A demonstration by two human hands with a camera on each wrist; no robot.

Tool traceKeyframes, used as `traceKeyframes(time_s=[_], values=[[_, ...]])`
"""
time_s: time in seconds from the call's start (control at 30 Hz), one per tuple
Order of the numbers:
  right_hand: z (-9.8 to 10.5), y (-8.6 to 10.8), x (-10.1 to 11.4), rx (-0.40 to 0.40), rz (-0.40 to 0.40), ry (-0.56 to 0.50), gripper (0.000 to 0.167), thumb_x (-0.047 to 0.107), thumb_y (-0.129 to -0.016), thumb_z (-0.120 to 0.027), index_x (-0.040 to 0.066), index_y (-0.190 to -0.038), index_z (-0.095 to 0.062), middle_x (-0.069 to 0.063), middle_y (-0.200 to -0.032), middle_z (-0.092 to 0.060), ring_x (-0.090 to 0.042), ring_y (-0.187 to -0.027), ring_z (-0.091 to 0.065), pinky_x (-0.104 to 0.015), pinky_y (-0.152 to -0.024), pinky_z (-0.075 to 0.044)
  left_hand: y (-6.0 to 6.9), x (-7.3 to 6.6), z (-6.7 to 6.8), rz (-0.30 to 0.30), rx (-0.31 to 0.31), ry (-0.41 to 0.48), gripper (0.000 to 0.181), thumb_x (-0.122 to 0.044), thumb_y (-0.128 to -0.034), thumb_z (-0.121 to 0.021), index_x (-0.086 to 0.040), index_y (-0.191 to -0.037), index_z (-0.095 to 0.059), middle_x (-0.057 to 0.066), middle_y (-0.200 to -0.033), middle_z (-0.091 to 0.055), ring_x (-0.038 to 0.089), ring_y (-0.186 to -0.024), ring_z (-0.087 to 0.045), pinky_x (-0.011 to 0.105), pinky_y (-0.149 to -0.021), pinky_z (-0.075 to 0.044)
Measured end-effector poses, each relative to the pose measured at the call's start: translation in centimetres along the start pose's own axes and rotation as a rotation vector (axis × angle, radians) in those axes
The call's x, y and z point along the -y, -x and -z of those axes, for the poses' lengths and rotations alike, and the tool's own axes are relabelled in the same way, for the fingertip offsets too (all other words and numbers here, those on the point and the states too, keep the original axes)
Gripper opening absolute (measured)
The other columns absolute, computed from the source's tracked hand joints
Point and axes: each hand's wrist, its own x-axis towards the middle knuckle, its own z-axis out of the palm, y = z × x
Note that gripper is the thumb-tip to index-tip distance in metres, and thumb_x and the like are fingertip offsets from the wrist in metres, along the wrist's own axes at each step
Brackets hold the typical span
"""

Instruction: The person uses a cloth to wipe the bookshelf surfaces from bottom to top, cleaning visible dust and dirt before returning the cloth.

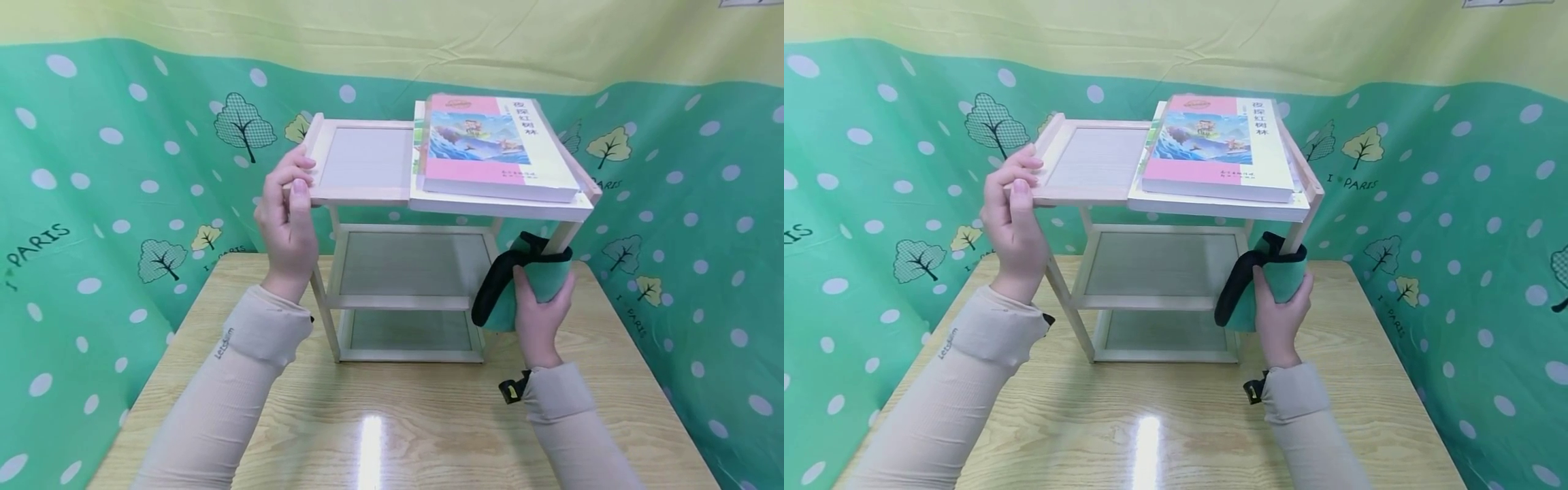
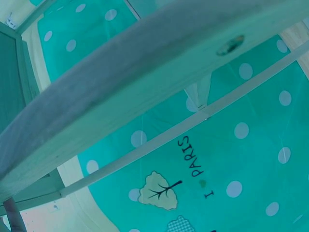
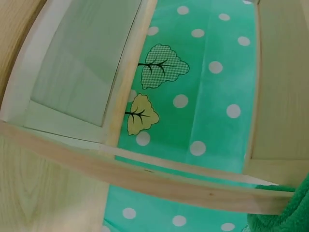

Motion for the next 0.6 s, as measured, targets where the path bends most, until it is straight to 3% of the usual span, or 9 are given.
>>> traceKeyframes(time_s=[0.17, 0.3, 0.6], values=[[0.44, 0.07, -0.82, 0.018, 0.03, -0.094, 0.044, 0.012, -0.094, -0.061, 0.011, -0.136, -0.045, 0.002, -0.12, -0.055, -0.012, -0.108, -0.054, -0.019, -0.091, -0.046, -0.04, 0.03, -0.08, -0.002, 0.001, -0.002, 0.03, -0.016, -0.0898, -0.042, 0.012, -0.089, -0.053, 0.025, -0.105, -0.065, 0.029, -0.124, -0.06, 0.044, -0.113, -0.044], [0.63, 0.07, -1.13, 0.023, 0.062, -0.15, 0.041, 0.023, -0.097, -0.06, 0.011, -0.133, -0.049, 0.001, -0.119, -0.057, -0.011, -0.106, -0.055, -0.018, -0.092, -0.046, -0.03, 0.05, -0.1, 0.002, 0.003, 0.001, 0.03, -0.016, -0.0897, -0.042, 0.012, -0.089, -0.052, 0.025, -0.105, -0.065, 0.029, -0.124, -0.06, 0.044, -0.113, -0.044], [0.96, -0.38, -1.04, 0.017, -0.025, -0.227, 0.047, 0.048, -0.094, -0.06, 0.013, -0.125, -0.056, 0.003, -0.11, -0.06, -0.006, -0.098, -0.058, -0.015, -0.087, -0.047, -0.01, 0.04, 0.01, 0.004, 0.001, 0.001, 0.03, -0.016, -0.0896, -0.042, 0.012, -0.09, -0.052, 0.025, -0.106, -0.065, 0.029, -0.123, -0.06, 0.044, -0.113, -0.044]])
